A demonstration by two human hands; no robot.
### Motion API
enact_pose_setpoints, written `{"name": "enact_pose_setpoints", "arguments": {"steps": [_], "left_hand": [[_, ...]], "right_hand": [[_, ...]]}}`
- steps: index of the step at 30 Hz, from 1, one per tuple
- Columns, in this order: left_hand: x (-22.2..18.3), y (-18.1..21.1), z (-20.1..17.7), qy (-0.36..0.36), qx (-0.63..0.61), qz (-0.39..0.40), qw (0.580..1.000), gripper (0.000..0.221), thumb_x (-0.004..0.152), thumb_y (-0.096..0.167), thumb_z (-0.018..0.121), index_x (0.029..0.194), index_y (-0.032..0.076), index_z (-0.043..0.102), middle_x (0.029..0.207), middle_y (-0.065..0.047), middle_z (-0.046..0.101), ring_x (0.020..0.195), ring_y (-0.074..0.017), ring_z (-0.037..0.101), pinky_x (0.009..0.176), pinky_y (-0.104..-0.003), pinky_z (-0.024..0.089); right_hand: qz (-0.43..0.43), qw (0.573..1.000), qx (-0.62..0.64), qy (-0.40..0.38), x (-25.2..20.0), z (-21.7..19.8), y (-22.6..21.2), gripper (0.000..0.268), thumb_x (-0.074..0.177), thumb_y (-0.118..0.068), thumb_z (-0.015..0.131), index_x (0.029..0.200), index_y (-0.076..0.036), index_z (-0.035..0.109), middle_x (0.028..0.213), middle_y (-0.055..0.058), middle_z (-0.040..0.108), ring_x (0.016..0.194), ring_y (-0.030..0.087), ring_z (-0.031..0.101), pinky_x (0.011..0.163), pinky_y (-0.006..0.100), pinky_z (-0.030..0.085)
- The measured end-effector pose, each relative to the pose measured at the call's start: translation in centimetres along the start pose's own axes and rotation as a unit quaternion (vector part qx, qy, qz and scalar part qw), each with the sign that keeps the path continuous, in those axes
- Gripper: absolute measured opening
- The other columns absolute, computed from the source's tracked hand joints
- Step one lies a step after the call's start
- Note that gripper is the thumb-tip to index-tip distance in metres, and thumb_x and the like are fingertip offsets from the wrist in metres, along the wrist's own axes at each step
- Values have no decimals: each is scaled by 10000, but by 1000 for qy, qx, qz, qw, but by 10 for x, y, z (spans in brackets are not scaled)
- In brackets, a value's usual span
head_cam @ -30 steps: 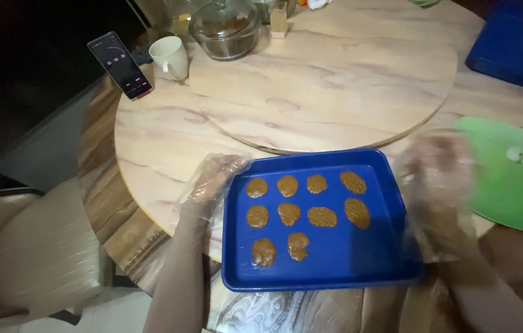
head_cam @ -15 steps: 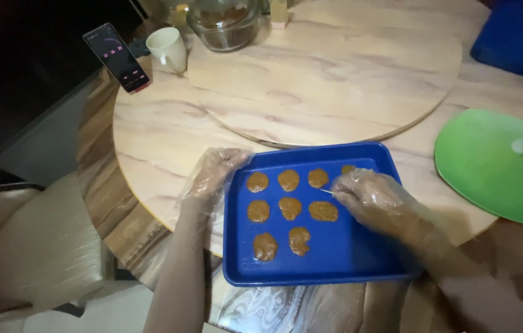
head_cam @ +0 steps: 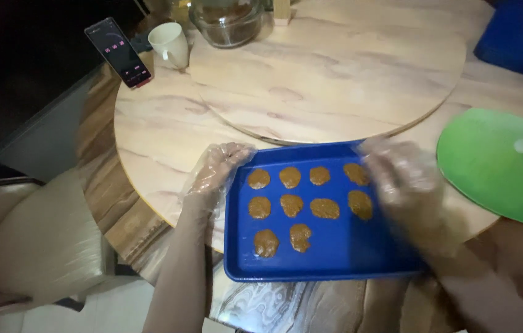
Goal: Using a small wooden stick to poke the center of small circles of dough arranged on a blue tray.
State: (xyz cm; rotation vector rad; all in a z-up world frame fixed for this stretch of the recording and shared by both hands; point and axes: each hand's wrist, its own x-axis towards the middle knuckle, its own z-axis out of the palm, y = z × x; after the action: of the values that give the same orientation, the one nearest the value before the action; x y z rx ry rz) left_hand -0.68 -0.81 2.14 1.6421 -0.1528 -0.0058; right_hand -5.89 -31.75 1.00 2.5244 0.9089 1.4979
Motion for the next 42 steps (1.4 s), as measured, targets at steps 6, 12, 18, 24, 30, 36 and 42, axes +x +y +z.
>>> {"name": "enact_pose_setpoints", "arguments": {"steps": [6, 12, 18, 24, 30, 36, 42], "left_hand": [[6, -6, -1, -24, -20, -91, 995, 279, 844, 230, 727, 1009, 9, 769, 956, -98, 780, 894, -184, 730, 816, -304, 596], [10, -22, -2, 7, 25, -25, 999, 263, 886, 261, 751, 1012, 32, 774, 887, -137, 714, 846, -205, 659, 794, -360, 550], [8, -23, -3, -2, 73, 13, 997, 220, 900, 181, 751, 1027, 6, 791, 929, -218, 740, 924, -259, 713, 815, -413, 584], [7, -23, -1, -3, 48, -69, 996, 388, 875, 333, 754, 1122, 35, 774, 1032, -170, 747, 961, -228, 686, 869, -390, 559], [10, -23, 1, -6, 41, -50, 998, 363, 915, 321, 741, 1133, 32, 771, 1055, -174, 734, 1004, -198, 653, 914, -411, 559], [14, -31, -3, 8, 27, -57, 998, 387, 880, 373, 756, 1109, 62, 781, 975, -104, 737, 942, -176, 642, 855, -375, 553], [10, -19, 1, 12, 44, -71, 996, 393, 846, 417, 766, 1073, 98, 802, 937, -123, 765, 880, -200, 701, 794, -373, 554]], "right_hand": [[216, 918, 300, -143, -8, 10, 10, 187, 1024, -133, 589, 1053, -26, 740, 1050, 143, 746, 974, 330, 675, 904, 444, 512], [191, 875, 273, -351, -23, 31, -6, 238, 943, -328, 641, 1000, -137, 771, 1024, 124, 786, 1112, 336, 705, 1028, 487, 534], [280, 817, 240, -443, -4, 20, -10, 284, 924, -429, 610, 1000, -206, 769, 1040, 62, 792, 1104, 301, 713, 1021, 465, 552], [288, 795, 209, -491, 4, 15, -10, 305, 923, -419, 573, 915, -208, 793, 979, 75, 796, 1060, 287, 735, 986, 418, 579], [260, 786, 229, -512, -10, 19, -3, 317, 904, -408, 557, 945, -217, 806, 988, 78, 791, 1080, 305, 729, 1001, 428, 578], [205, 940, 271, -3, 10, -14, 8, 57, 951, -109, 753, 935, -145, 793, 957, 39, 790, 896, 247, 751, 832, 386, 570], [260, 932, 248, -40, -8, 2, 5, 72, 968, -210, 730, 975, -143, 755, 919, 57, 756, 894, 290, 720, 818, 405, 573]]}}
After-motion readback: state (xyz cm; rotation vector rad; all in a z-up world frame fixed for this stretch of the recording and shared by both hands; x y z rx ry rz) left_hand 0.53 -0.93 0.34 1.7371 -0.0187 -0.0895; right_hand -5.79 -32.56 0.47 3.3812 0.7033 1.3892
